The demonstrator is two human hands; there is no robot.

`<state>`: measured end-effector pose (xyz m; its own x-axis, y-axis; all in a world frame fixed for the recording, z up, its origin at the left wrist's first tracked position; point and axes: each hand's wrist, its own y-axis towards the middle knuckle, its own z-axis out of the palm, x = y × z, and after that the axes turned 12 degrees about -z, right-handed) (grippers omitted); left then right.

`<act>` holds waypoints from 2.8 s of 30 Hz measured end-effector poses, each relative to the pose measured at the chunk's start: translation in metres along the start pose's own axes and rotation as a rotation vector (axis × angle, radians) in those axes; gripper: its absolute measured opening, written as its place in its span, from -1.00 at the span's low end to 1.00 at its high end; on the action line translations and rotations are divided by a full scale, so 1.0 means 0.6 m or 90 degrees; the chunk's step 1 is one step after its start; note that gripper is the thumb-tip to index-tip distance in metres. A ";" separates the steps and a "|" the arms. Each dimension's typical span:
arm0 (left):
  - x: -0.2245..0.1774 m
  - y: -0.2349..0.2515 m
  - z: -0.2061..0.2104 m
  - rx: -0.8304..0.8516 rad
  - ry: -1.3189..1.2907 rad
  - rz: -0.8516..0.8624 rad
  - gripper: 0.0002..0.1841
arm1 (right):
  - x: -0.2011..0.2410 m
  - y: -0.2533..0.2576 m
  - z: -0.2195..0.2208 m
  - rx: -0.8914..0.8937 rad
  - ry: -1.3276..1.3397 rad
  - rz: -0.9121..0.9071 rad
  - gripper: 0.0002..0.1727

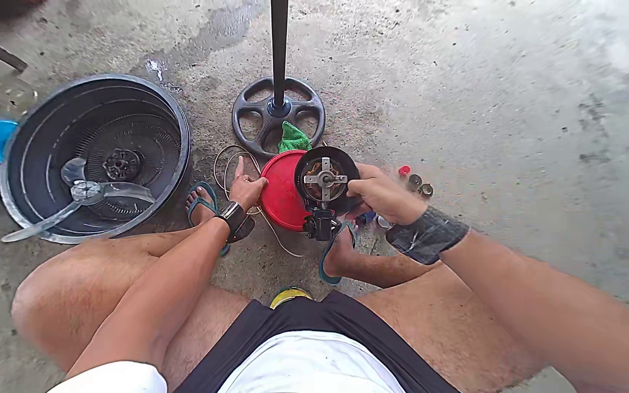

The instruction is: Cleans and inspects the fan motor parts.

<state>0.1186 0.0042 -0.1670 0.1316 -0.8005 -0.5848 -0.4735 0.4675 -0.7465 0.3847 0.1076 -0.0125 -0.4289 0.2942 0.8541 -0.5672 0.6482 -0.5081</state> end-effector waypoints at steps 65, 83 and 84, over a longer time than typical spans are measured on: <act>-0.135 -0.101 -0.084 0.194 0.495 0.567 0.08 | -0.376 0.179 -0.084 -0.022 -0.817 0.104 -0.38; -0.140 -0.090 -0.084 0.226 0.507 0.620 0.08 | -0.225 0.148 -0.151 -0.375 -0.277 -0.208 -0.65; -0.141 -0.089 -0.082 0.228 0.511 0.621 0.09 | -0.184 0.133 -0.158 -0.382 -0.225 -0.234 -0.66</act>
<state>0.0897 0.0285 -0.0620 -0.7416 -0.0196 -0.6706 0.1936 0.9508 -0.2418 0.4534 0.1933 -0.1371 -0.5421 -0.1883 0.8190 -0.2825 0.9587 0.0335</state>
